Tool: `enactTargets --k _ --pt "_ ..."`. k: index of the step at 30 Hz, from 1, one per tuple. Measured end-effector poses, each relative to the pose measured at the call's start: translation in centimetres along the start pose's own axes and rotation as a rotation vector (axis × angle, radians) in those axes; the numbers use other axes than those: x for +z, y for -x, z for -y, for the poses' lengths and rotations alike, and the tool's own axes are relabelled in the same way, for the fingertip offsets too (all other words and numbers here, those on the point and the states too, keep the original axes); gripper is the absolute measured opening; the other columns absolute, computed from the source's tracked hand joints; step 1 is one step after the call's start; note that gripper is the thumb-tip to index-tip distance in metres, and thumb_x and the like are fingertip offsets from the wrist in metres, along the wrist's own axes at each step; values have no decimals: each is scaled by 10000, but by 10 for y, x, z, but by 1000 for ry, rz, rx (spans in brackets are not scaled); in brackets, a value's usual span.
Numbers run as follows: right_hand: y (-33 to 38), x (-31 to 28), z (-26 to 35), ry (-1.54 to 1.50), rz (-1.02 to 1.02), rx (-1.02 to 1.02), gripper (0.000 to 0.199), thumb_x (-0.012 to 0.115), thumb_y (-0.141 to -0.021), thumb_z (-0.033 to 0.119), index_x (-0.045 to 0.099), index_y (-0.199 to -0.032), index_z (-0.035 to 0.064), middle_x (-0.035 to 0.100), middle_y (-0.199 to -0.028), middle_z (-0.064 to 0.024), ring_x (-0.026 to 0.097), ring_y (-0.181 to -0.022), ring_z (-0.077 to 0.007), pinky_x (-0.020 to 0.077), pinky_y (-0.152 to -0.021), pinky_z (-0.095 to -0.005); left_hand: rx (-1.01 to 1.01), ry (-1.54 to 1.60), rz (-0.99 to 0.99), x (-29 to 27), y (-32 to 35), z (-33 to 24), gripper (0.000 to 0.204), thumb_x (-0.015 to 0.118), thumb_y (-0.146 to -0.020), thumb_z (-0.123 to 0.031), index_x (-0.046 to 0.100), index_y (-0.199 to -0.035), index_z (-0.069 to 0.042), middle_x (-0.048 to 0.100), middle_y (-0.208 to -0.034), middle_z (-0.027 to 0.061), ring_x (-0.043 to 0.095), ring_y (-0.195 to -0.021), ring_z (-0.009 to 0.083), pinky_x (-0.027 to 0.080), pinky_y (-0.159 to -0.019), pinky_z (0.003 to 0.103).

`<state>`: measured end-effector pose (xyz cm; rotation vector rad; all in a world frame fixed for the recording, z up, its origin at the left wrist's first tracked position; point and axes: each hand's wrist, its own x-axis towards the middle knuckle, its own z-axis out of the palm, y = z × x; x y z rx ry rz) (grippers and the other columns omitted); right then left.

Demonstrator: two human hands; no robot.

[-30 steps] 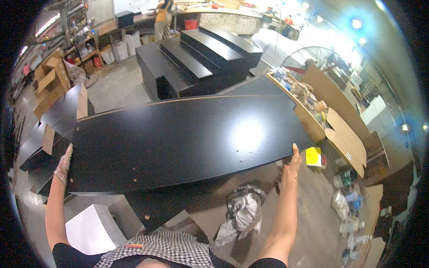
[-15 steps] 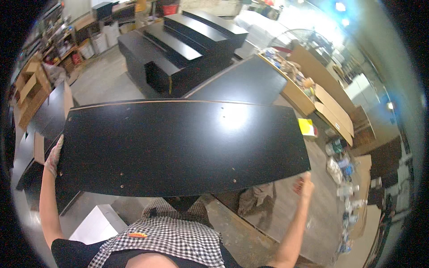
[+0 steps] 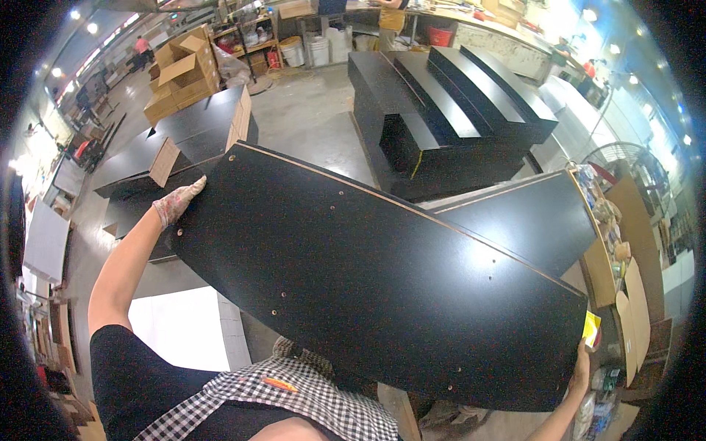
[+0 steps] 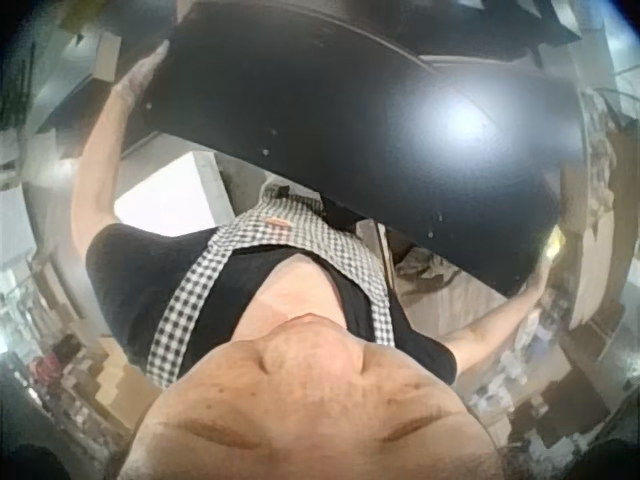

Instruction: The person applies small yellow circular labels to the edges of black curved panels, then lifts and stacks the labeled panels on a workbench. The person wears gloves and handles the panels one at a time.

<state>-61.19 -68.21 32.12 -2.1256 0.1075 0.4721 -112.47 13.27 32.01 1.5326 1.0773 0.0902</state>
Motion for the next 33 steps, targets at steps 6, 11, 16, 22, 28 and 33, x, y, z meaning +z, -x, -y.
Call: enactTargets --k 6,11,16,22,28,33 --pt "-25 -14 -20 67 -57 106 837 414 -912 638 281 -1467 26 351 -1479 -145 362 -1338 -260 265 -1104 -347 -36 2 -65 2 -1 -2 596 488 -941 -522 569 -1250 -18 590 -1240 98 572 -1088 175 426 -977 296" --pt "-33 -19 -29 71 -61 107 831 405 -915 640 282 -1469 32 350 -1480 -135 360 -1338 -251 265 -1104 -339 -142 -44 -2 5 6 -16 690 435 -932 -589 488 -1340 -35 530 -1324 112 525 -1180 224 383 -1032 344" --pt "-38 -10 -22 52 -33 79 828 400 -918 640 285 -1468 32 352 -1480 -129 361 -1337 -247 267 -1103 -334 -134 -82 -140 15 -1 -19 802 367 -897 -692 493 -1343 -37 542 -1310 134 545 -1150 209 398 -1021 339" --pt "-19 5 -11 16 -9 38 823 394 -920 639 289 -1467 32 353 -1480 -122 362 -1336 -242 270 -1101 -329 -53 -82 -72 10 -21 -7 859 350 -864 -745 495 -1347 -50 577 -1256 158 587 -1088 224 436 -977 343" --pt "44 33 -7 -67 -12 15 819 388 -923 638 292 -1465 32 355 -1479 -114 363 -1335 -237 273 -1099 -324 10 2 -30 -11 -55 -11 738 375 -907 -672 539 -1309 -75 627 -1177 112 627 -983 203 495 -892 336" --pt "110 57 6 -114 -46 -7 816 383 -926 638 295 -1464 32 357 -1479 -108 364 -1333 -233 276 -1098 -320 73 157 224 -45 -87 9 707 326 -941 -629 523 -1324 -67 606 -1234 112 623 -1036 227 495 -912 345"
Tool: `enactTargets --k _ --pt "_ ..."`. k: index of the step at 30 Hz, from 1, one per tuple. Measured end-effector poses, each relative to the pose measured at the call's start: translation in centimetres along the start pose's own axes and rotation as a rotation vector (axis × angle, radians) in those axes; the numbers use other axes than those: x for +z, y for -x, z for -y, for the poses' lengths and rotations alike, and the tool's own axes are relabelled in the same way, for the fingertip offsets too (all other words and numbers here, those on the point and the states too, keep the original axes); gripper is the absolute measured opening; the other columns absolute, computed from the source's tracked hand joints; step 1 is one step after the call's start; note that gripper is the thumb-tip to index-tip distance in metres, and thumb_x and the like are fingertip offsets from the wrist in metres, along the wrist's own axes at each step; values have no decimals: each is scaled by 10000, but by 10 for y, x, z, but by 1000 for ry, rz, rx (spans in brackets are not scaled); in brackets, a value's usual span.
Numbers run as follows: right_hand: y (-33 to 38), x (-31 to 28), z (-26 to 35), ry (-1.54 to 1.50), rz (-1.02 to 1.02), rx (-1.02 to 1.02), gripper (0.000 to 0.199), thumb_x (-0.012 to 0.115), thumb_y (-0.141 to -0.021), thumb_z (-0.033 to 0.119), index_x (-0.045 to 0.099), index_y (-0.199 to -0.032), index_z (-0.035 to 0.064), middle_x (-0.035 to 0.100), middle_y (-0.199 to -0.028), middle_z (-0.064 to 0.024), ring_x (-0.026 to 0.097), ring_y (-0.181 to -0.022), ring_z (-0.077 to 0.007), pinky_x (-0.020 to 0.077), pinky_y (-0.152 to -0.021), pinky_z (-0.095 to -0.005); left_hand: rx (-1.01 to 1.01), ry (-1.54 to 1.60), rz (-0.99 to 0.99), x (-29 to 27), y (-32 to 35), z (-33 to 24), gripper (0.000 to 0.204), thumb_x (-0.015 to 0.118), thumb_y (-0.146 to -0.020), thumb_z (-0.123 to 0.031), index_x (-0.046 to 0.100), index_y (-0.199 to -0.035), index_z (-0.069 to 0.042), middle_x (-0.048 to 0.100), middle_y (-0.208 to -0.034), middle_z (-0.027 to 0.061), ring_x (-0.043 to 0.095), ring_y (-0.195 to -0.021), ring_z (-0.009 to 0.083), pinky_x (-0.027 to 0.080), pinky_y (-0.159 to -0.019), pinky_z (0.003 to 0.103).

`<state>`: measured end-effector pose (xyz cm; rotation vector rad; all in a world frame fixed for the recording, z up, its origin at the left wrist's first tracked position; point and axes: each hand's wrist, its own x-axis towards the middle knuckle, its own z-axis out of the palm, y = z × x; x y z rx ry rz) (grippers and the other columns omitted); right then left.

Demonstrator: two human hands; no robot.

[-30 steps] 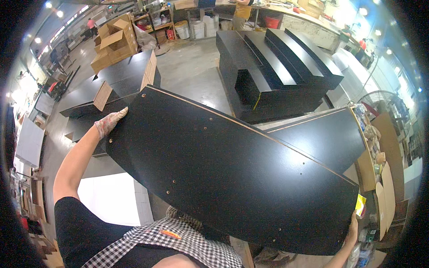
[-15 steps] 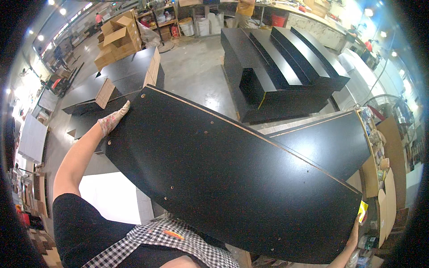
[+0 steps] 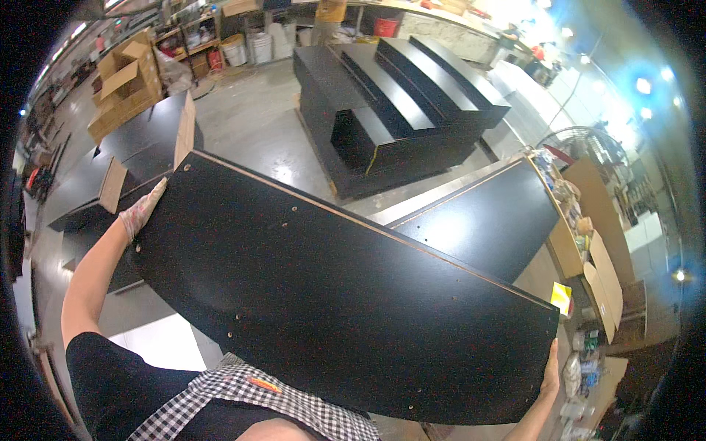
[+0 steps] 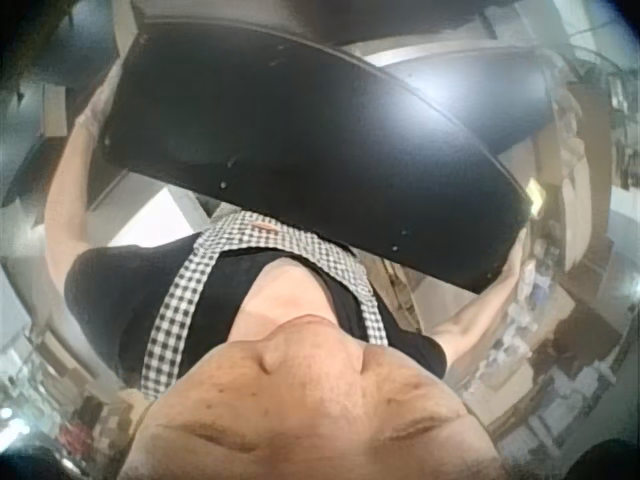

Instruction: The person applies small yellow circular labels to the edges of black curved panels, then lifts and stacks the labeled panels on a workbench. The person wears gloves and handles the panels one at a time.

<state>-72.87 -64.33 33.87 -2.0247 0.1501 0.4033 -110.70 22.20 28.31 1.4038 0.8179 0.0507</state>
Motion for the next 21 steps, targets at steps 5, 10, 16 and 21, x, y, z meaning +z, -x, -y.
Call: enactTargets --k 5,10,16,21 --pt "66 28 50 15 -141 -48 754 412 -934 606 362 -1441 50 449 -1406 -96 451 -1248 -246 356 -1039 -347 -38 149 56 -57 -41 46 694 285 -962 -599 488 -1355 -63 571 -1287 119 591 -1103 248 459 -969 361" --pt "98 97 134 60 -172 39 748 450 -921 604 453 -1374 10 496 -1365 -95 498 -1192 -235 378 -1013 -333 -42 278 71 -123 -38 113 682 326 -960 -585 503 -1337 -45 606 -1226 122 610 -1063 226 473 -942 337" --pt "58 246 229 304 -130 -6 742 455 -919 596 472 -1354 -5 515 -1340 -111 500 -1187 -231 386 -997 -325 -177 194 -135 -230 7 197 744 366 -926 -637 472 -1366 -46 556 -1305 106 565 -1124 220 421 -985 322" --pt "5 384 307 444 49 13 758 469 -903 617 546 -1267 -44 559 -1273 -137 528 -1144 -230 391 -989 -312 -186 337 -305 -299 71 250 724 352 -945 -601 404 -1415 -52 477 -1384 114 493 -1208 225 357 -1041 331"
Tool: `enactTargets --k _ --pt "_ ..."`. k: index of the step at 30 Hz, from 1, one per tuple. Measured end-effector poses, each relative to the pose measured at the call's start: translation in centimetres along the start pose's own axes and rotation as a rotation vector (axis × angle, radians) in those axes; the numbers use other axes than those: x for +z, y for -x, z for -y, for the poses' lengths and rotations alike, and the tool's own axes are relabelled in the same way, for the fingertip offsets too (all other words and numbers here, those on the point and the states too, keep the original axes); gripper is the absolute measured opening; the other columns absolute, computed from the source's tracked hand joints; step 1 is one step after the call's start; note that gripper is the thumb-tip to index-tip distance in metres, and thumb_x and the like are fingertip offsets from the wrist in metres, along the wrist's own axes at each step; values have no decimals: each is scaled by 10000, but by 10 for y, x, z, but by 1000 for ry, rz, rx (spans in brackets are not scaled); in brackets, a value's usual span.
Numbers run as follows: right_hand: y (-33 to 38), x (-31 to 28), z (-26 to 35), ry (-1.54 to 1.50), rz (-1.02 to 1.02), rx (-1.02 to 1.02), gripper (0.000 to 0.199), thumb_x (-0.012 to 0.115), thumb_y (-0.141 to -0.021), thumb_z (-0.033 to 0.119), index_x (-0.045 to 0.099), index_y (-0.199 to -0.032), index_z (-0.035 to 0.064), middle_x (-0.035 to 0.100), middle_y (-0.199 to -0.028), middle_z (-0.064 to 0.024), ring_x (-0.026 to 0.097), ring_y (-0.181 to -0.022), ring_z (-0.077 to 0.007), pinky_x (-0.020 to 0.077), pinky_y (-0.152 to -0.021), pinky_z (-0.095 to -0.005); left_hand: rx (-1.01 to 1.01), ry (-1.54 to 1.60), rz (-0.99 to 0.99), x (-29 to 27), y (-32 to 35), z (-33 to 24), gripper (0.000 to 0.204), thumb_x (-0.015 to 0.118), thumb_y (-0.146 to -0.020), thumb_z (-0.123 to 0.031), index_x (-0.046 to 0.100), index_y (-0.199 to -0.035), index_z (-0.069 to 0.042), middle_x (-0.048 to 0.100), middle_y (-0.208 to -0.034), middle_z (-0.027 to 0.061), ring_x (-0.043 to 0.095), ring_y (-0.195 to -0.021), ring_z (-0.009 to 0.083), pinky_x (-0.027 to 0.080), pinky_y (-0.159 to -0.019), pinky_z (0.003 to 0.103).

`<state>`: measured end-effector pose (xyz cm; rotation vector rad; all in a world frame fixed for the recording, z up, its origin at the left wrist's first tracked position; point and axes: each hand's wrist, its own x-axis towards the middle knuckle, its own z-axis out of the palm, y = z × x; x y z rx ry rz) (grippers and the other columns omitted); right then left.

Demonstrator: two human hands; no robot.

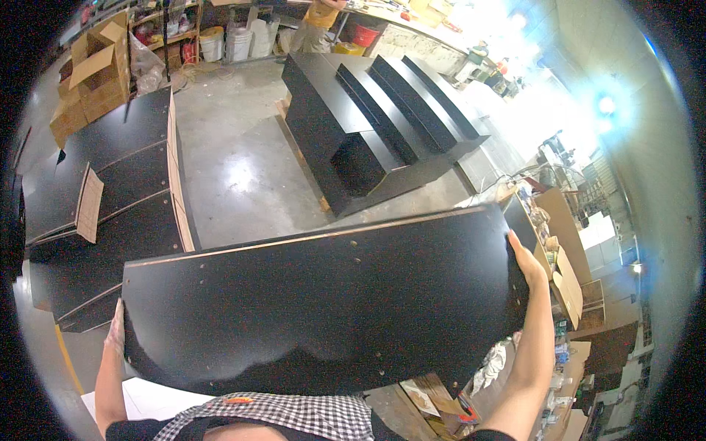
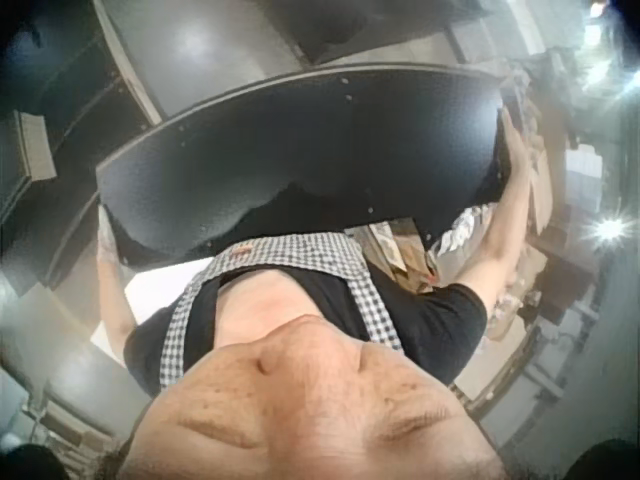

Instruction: The person applies small yellow circular labels to the edges of black curved panels, then lifts and stacks the labeled panels on a workbench. The person wears gloves and handles the panels one at a time.

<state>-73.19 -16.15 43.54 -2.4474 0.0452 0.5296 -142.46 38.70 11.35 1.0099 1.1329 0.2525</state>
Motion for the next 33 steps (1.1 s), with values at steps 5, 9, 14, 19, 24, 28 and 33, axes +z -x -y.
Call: enactTargets --k 5,9,14,19,24,28,33 --pt "-67 89 88 -29 133 -216 753 480 -891 635 593 -1205 -40 621 -1165 -132 587 -1031 -238 420 -940 -317 82 -106 -325 -54 32 23 788 349 -929 -621 330 -1452 -32 422 -1432 114 416 -1283 230 297 -1082 338" --pt "-118 145 142 32 207 -49 744 468 -891 644 617 -1171 -30 648 -1128 -132 607 -993 -239 436 -914 -334 119 -48 -268 -75 34 26 793 360 -932 -618 303 -1463 -32 383 -1456 124 387 -1305 232 271 -1097 339" --pt "-203 195 181 0 333 -154 801 480 -859 685 606 -1176 -39 632 -1157 -146 589 -1041 -262 419 -954 -364 191 -82 -337 -60 -8 -21 784 352 -937 -614 324 -1452 -24 400 -1438 127 401 -1287 242 270 -1094 345" --pt "-336 231 198 84 389 -215 848 426 -885 677 548 -1247 -80 550 -1289 -156 498 -1190 -242 336 -1037 -342 131 -153 -420 0 -71 -126 791 353 -933 -622 335 -1446 -21 415 -1427 131 415 -1278 244 284 -1087 344" --pt "-462 232 175 -53 438 -96 812 422 -917 630 511 -1281 -90 518 -1326 -161 454 -1247 -253 304 -1068 -323 75 -224 -411 75 -173 -230 798 355 -929 -630 346 -1440 -18 429 -1417 135 428 -1268 246 297 -1081 343" --pt "-532 206 138 -51 304 -75 819 415 -919 631 484 -1307 -87 499 -1348 -170 429 -1275 -258 283 -1082 -317 48 -294 -327 146 -291 -307 804 357 -925 -637 355 -1435 -16 441 -1408 138 439 -1261 247 308 -1075 342" --pt "-574 164 109 -259 223 191 835 415 -898 663 441 -1373 -23 455 -1407 -142 413 -1294 -260 302 -1069 -314 22 -422 -171 262 -469 -401 811 359 -921 -645 366 -1429 -13 455 -1398 142 453 -1251 250 322 -1069 341"
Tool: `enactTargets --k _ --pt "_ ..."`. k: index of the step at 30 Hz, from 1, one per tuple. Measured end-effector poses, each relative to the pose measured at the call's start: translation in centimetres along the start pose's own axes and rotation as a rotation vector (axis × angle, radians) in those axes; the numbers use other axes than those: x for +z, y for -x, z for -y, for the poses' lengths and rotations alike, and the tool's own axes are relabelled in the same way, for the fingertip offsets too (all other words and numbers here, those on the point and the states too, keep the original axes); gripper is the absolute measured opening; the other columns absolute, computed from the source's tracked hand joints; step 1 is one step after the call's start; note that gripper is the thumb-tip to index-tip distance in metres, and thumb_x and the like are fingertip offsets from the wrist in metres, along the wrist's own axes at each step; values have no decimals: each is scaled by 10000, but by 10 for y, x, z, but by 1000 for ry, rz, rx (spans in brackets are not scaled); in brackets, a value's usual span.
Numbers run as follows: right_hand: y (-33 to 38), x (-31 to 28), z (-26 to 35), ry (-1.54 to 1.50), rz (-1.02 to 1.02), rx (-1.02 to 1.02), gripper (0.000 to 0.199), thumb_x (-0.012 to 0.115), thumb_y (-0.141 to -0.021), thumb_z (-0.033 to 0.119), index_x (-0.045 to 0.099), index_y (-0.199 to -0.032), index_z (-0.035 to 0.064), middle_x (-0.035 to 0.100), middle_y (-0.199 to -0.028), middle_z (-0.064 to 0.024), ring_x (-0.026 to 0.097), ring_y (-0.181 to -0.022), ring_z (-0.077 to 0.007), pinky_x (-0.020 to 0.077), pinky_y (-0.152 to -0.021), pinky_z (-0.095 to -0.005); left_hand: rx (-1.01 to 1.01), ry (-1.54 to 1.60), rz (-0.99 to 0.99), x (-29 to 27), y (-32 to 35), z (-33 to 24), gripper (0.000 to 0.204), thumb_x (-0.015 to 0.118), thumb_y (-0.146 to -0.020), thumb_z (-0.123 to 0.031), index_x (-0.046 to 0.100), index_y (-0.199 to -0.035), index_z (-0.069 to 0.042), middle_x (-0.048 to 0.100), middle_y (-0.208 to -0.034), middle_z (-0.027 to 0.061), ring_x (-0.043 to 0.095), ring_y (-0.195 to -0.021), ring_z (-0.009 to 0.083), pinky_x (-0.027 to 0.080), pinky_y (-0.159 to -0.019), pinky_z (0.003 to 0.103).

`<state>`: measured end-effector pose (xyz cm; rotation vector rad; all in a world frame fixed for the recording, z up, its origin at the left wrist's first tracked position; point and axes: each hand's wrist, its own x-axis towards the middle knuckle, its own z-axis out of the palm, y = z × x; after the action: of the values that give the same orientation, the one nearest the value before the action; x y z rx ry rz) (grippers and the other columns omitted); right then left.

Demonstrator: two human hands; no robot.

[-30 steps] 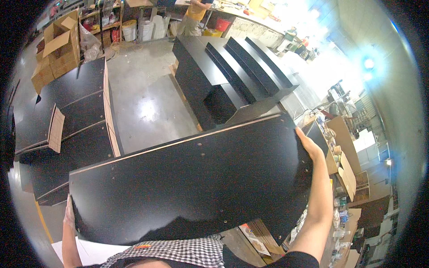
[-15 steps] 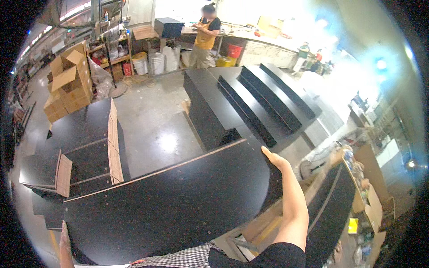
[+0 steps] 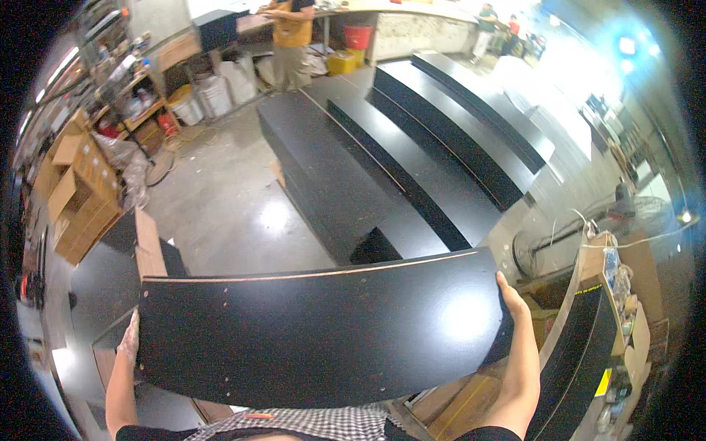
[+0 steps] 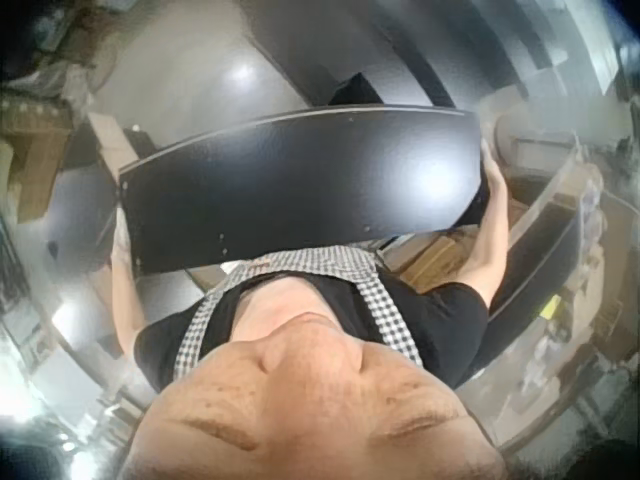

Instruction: The person applies small yellow circular labels to the edges of black curved panels, then lifts and stacks the labeled panels on a workbench. The person wears gloves and handles the panels one at a time.

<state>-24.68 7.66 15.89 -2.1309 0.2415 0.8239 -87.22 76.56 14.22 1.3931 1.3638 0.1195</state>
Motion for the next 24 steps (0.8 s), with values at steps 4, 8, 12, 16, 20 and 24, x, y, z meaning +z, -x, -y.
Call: enactTargets --k 4,8,12,16,20,24 --pt "-9 -34 -3 11 -219 83 859 368 -892 696 360 -1438 33 343 -1493 -128 327 -1365 -261 234 -1113 -359 -30 -131 119 92 -122 -117 817 360 -918 -652 375 -1424 -10 467 -1389 145 463 -1244 251 333 -1064 340" --pt "-20 -72 -9 -152 -231 221 851 359 -901 687 334 -1451 38 328 -1504 -102 306 -1374 -246 207 -1125 -343 85 -250 207 184 -189 -224 811 366 -913 -657 438 -1382 1 515 -1344 139 515 -1188 254 374 -1031 341" --pt "-40 -103 -26 -245 -249 201 864 358 -895 698 341 -1447 34 344 -1495 -96 315 -1367 -246 223 -1118 -334 160 -264 316 273 -211 -313 777 380 -899 -677 541 -1302 -33 587 -1247 115 571 -1077 239 440 -938 342" --pt "-71 -125 -43 -378 -253 234 905 341 -878 729 301 -1464 41 301 -1517 -99 307 -1373 -256 226 -1120 -343 154 -249 315 345 -222 -377 821 419 -869 -702 538 -1299 -14 595 -1229 115 579 -1047 225 445 -919 334" --pt "-97 -141 -63 -431 -338 270 931 329 -863 750 280 -1474 49 297 -1518 -116 304 -1375 -283 227 -1122 -379 255 -295 311 415 -257 -428 850 444 -853 -712 525 -1309 1 591 -1227 123 575 -1045 213 437 -928 328" --pt "-123 -147 -78 -501 -413 229 908 332 -875 732 287 -1472 49 307 -1511 -126 320 -1363 -308 252 -1111 -398 290 -488 338 475 -305 -478 716 361 -956 -568 352 -1447 -47 420 -1440 80 418 -1284 209 281 -1088 325"
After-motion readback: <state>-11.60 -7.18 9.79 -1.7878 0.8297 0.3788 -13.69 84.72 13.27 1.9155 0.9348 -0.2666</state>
